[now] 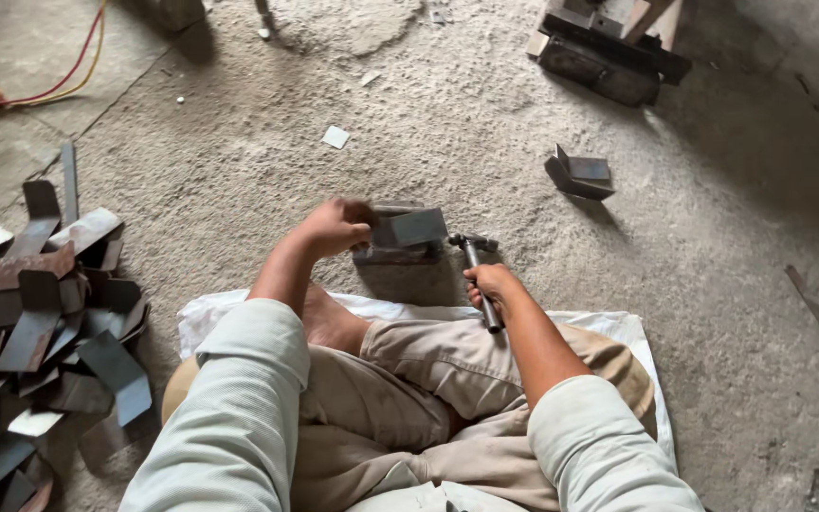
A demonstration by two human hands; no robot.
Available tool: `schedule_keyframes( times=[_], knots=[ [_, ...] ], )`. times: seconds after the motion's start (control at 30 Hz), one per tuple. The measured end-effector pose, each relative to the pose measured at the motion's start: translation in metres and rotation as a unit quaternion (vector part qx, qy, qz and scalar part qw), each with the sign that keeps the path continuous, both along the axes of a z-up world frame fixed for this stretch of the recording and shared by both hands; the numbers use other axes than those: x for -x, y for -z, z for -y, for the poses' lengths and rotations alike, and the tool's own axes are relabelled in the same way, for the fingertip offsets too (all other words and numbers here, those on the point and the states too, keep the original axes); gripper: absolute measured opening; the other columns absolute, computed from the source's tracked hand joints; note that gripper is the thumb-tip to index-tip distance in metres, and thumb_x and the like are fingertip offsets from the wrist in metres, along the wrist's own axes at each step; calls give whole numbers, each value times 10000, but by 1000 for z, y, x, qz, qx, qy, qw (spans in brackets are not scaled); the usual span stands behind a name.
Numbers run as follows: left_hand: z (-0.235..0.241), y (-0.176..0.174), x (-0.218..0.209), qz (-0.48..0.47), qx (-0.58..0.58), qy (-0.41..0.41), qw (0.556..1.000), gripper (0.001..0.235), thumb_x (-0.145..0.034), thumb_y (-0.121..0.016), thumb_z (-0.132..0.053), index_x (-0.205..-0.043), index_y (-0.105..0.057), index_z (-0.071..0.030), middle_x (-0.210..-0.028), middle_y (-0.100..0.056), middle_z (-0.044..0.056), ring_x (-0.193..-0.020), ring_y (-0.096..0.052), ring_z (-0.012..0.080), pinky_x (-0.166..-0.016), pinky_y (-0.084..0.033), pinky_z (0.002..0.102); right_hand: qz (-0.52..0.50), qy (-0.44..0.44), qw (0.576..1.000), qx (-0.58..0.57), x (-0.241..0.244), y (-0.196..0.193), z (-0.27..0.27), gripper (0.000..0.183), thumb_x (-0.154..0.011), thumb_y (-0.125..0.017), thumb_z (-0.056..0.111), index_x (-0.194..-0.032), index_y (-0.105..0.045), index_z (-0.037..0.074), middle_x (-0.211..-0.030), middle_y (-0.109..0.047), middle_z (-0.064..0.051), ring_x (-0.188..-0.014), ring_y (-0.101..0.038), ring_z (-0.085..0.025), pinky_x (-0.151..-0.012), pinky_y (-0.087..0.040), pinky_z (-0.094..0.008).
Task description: The person hammers small metal plates against a stationary metal block on the floor, occasionally picking up new plates from a pile nearby.
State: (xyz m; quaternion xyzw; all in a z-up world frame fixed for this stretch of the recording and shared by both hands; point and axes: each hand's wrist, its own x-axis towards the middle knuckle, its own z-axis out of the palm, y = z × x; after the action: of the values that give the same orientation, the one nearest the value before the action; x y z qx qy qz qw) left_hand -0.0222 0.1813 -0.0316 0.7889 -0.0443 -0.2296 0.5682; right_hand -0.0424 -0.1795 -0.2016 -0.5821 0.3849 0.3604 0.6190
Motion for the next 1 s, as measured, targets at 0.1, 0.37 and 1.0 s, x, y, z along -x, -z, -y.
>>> schedule_keyframes(
  times=[0.1, 0.37, 1.0],
  knots=[
    [-4, 14, 6, -15, -7, -56, 998, 360, -888, -668, -179, -1209, -718, -24, -982, -773, 119, -807, -770, 176, -689, -656, 302, 14, 12, 1000, -5, -3, -5, -8, 278, -1015, -566, 190, -775, -478, 79, -612, -453, -7, -442, -393, -74, -352, -353, -220],
    [29, -13, 27, -85, -229, -99, 965, 526, -895, -752, -479, -1156, -708, -24, -944, -780, 166, -769, -757, 230, -741, -599, 374, 63, 103, 992, -31, -5, -30, -9, 144, -1016, -548, 180, -940, -472, 84, -690, -486, -7, -479, -419, -65, -359, -369, -209],
    [23, 4, 22, 96, -258, -169, 946, 356, -937, -642, -315, -1015, -774, 7, -979, -748, 226, -952, -720, 351, -921, -545, 435, 815, 60, 560, 134, 98, -292, -78, 238, -1142, -546, 180, -1321, -413, 97, -821, -565, -72, -518, -499, -96, -490, -515, -248]
  ],
)
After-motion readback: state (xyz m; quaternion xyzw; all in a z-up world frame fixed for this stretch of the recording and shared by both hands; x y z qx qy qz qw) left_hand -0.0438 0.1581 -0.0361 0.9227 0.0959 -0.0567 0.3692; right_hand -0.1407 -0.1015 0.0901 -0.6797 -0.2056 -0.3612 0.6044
